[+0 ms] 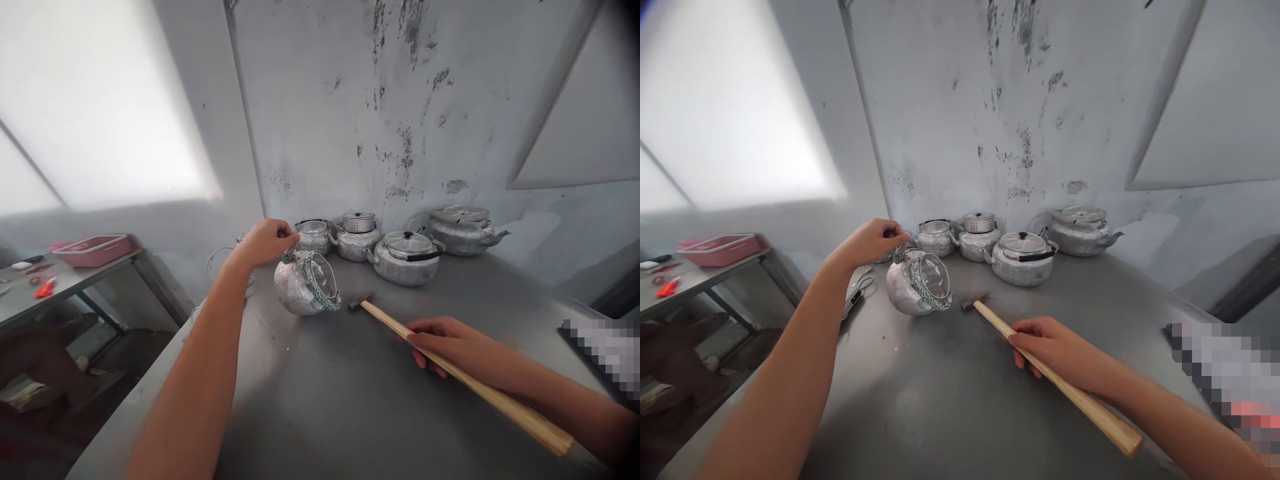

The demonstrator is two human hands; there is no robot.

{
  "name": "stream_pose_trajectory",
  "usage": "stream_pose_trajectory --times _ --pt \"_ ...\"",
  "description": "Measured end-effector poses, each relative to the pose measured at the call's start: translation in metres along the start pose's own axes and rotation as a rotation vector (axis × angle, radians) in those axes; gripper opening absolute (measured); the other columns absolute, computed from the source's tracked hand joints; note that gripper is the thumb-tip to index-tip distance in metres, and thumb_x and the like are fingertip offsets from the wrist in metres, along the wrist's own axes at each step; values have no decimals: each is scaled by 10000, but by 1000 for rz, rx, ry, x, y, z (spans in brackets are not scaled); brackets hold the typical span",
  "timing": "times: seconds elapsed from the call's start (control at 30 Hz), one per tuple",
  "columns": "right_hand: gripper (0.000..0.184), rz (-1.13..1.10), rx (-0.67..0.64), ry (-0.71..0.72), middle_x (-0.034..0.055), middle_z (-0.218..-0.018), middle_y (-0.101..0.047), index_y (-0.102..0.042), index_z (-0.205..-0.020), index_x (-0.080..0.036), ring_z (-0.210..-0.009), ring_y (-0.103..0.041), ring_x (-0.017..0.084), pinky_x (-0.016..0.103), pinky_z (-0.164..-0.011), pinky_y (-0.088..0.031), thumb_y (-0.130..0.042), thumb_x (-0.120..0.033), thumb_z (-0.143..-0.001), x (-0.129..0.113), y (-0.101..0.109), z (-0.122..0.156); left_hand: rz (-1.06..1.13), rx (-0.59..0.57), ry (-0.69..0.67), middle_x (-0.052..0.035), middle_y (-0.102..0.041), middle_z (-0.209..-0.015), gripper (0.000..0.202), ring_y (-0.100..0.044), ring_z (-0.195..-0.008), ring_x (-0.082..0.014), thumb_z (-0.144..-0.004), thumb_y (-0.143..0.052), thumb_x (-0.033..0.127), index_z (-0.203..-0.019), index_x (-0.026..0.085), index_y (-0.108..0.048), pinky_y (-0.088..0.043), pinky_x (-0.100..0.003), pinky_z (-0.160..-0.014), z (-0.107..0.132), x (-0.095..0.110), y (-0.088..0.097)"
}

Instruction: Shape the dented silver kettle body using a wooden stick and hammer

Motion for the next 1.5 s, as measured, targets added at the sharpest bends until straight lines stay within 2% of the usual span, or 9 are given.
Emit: stream_pose_trajectory --times 0.27,0.43,0.63,1.0,1.13,1.27,1.5 --pt "311 -4 -2 0 24 -784 -671 -614 -777 -208 -637 -542 143 288 -643 -421 -579 -499 -881 -1 -2 1 -77 0 -23 -15 -573 -680 277 -518 -628 -179 -956 -519 399 -749 216 -506 -337 -307 -568 -4 3 -6" --pt "295 -14 -11 -3 22 -775 -666 -604 -768 -212 -634 -543 145 289 -641 -418 -579 -482 -883 -1 -2 0 -86 2 25 -35 -608 -738 279 -540 -676 -198 -966 -512 414 -769 217 -514 -348 -308 -600 -5 0 -6" --pt "320 -13 -10 -5 22 -780 -660 -603 -774 -205 -639 -542 142 289 -646 -422 -565 -498 -896 -1 -1 1 -116 82 78 -62 -646 -780 295 -570 -747 -220 -928 -543 417 -713 219 -501 -346 -297 -615 -7 -6 -6" --pt "306 -17 -8 -16 20 -786 -662 -602 -786 -207 -636 -536 138 286 -653 -423 -575 -493 -892 -1 -2 0 -270 137 123 -86 -652 -759 255 -578 -739 -237 -920 -468 326 -690 218 -494 -343 -327 -627 -8 -7 -8" --pt "315 -3 -12 -9 24 -783 -663 -594 -761 -205 -636 -539 139 286 -651 -424 -559 -487 -900 -2 -2 0 -343 139 86 -93 -672 -813 221 -602 -783 -261 -931 -458 319 -732 224 -479 -330 -327 -615 -8 -6 -9" --pt "318 1 -13 -13 27 -789 -668 -597 -771 -205 -642 -548 142 287 -649 -425 -556 -491 -903 -2 -2 -1 -381 169 20 -80 -653 -784 224 -592 -735 -252 -950 -444 317 -745 229 -439 -312 -323 -601 -8 -4 -10" --pt "339 3 -16 0 24 -785 -673 -613 -788 -203 -631 -548 139 285 -637 -422 -562 -518 -903 3 -1 -2 -244 181 -91 -21 -592 -648 293 -520 -619 -199 -975 -487 361 -724 230 -412 -319 -305 -584 -8 4 -14"
Point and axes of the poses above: each hand's wrist, its own z-axis away from the middle knuckle, its own y-axis out of the back of the hand, x = y × z, the point moved 5 cm from there along -z, towards the middle knuckle
